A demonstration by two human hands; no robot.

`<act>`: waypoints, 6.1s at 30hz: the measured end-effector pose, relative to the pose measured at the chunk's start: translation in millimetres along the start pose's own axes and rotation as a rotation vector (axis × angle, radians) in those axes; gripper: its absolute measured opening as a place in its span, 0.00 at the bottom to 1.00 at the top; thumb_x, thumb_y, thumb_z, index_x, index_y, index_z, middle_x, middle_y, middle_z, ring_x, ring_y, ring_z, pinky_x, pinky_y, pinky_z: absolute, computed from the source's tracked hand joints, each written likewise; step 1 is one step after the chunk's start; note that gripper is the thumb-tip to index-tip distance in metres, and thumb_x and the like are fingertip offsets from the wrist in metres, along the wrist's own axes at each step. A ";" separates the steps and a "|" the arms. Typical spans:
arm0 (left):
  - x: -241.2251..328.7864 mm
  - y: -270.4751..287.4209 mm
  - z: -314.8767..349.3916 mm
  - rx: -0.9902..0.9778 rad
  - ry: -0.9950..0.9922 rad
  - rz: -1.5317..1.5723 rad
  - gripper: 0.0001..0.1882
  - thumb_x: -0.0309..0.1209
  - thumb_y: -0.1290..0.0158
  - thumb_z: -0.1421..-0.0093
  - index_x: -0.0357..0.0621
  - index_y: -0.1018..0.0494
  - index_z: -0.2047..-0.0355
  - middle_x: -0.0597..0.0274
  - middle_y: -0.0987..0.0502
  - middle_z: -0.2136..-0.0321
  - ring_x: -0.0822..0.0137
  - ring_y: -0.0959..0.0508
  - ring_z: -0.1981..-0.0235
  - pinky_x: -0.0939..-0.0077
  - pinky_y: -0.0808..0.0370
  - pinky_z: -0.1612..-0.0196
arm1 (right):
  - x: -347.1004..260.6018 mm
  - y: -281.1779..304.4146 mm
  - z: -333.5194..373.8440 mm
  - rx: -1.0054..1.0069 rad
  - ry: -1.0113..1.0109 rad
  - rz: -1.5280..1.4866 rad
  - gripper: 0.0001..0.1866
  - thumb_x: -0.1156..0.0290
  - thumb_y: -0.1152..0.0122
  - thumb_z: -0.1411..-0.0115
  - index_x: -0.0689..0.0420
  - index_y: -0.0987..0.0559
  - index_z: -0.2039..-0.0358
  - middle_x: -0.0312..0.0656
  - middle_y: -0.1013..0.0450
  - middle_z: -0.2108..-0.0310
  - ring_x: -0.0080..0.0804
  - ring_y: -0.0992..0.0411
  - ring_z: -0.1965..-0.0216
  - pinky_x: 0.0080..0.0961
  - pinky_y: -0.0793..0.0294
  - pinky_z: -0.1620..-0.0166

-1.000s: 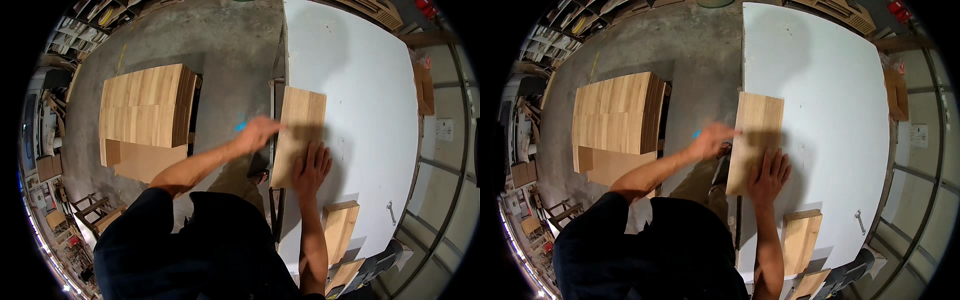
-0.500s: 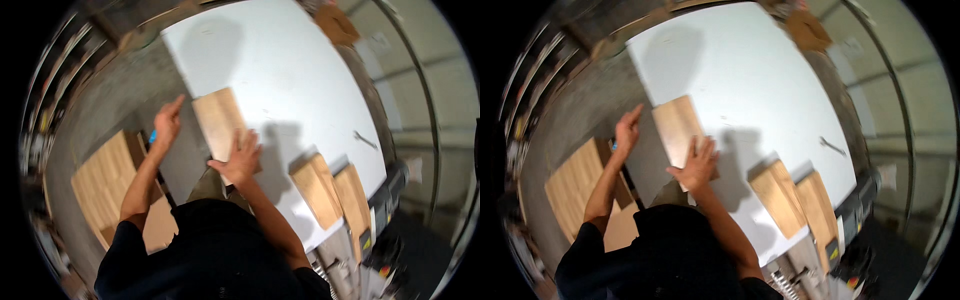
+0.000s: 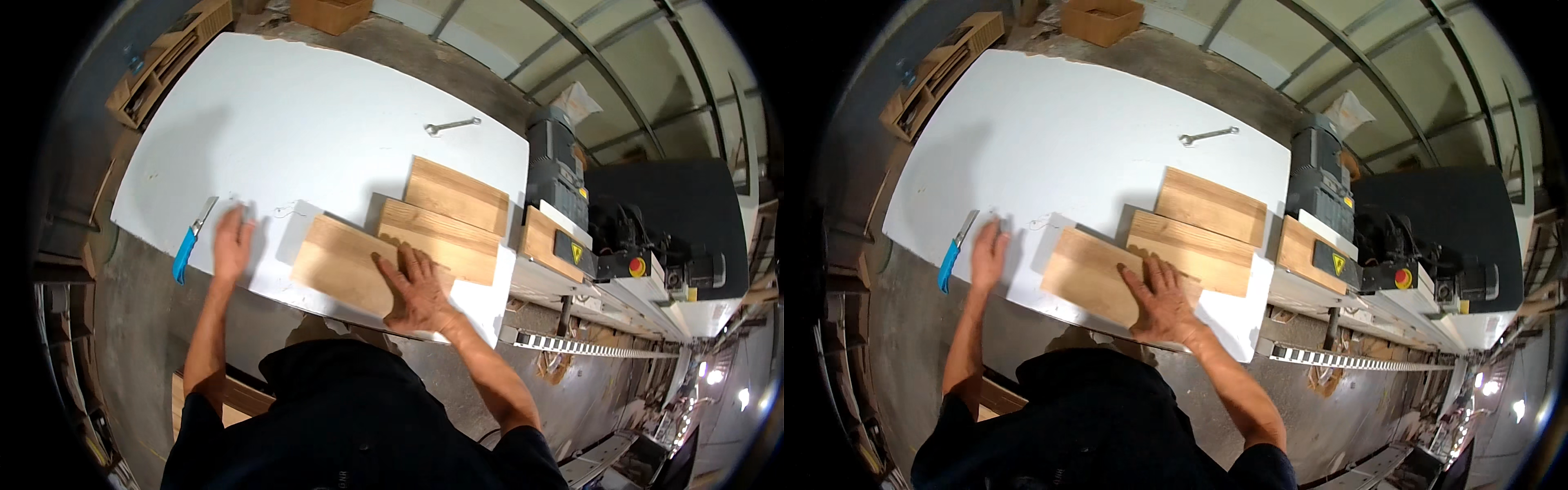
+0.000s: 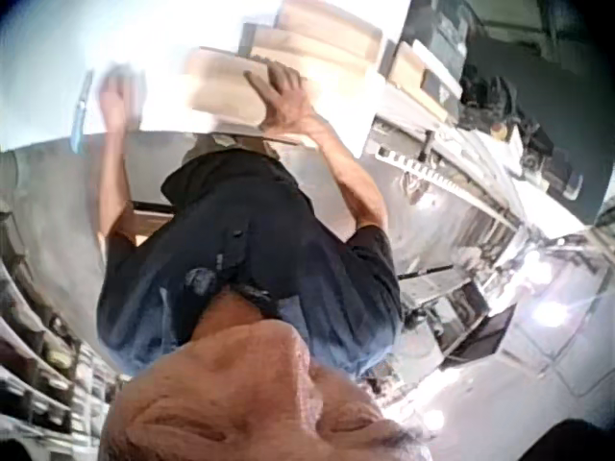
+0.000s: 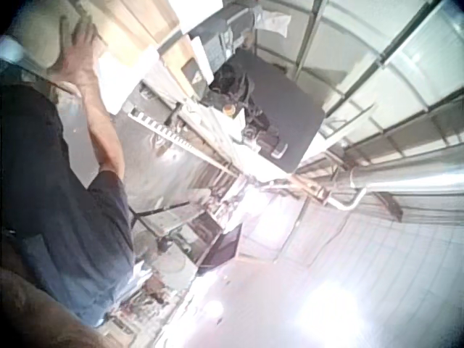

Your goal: The person handles and aligns wood panels on a work surface, using a blue utility knife to trim edges and checking the fit by stacking them together.

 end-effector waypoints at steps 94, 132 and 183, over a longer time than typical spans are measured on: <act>190.5 -147.9 -5.5 -0.609 0.252 0.784 0.28 0.23 0.46 0.47 0.33 0.38 0.45 0.55 0.33 0.58 0.60 0.29 0.53 0.68 0.30 0.51 | 189.8 -27.9 102.4 1.157 -0.901 -0.244 0.24 0.58 0.35 0.50 0.63 0.24 0.58 0.51 0.28 0.61 0.53 0.30 0.62 0.42 0.29 0.56; 197.5 -85.4 8.0 -0.714 -0.179 0.852 0.53 0.24 0.38 0.55 0.39 0.60 0.34 0.50 0.50 0.36 0.60 0.48 0.35 0.68 0.45 0.36 | 95.0 -44.9 133.6 0.956 -0.447 -1.208 0.51 0.84 0.31 0.58 0.55 0.47 0.35 0.39 0.43 0.39 0.31 0.43 0.40 0.28 0.39 0.40; 177.2 -99.4 2.0 -0.734 -0.235 0.688 0.51 0.30 0.35 0.54 0.49 0.55 0.34 0.52 0.51 0.36 0.51 0.47 0.36 0.61 0.41 0.37 | 124.2 -88.7 147.6 0.869 -0.529 -1.005 0.35 0.73 0.28 0.52 0.63 0.36 0.46 0.37 0.29 0.61 0.24 0.31 0.61 0.19 0.30 0.57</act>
Point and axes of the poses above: each hand's wrist, its own z-axis away from the middle knuckle, its own y-axis out of the back of the hand, x = y × z, the point moved 3 cm from there along -z, towards the middle knuckle
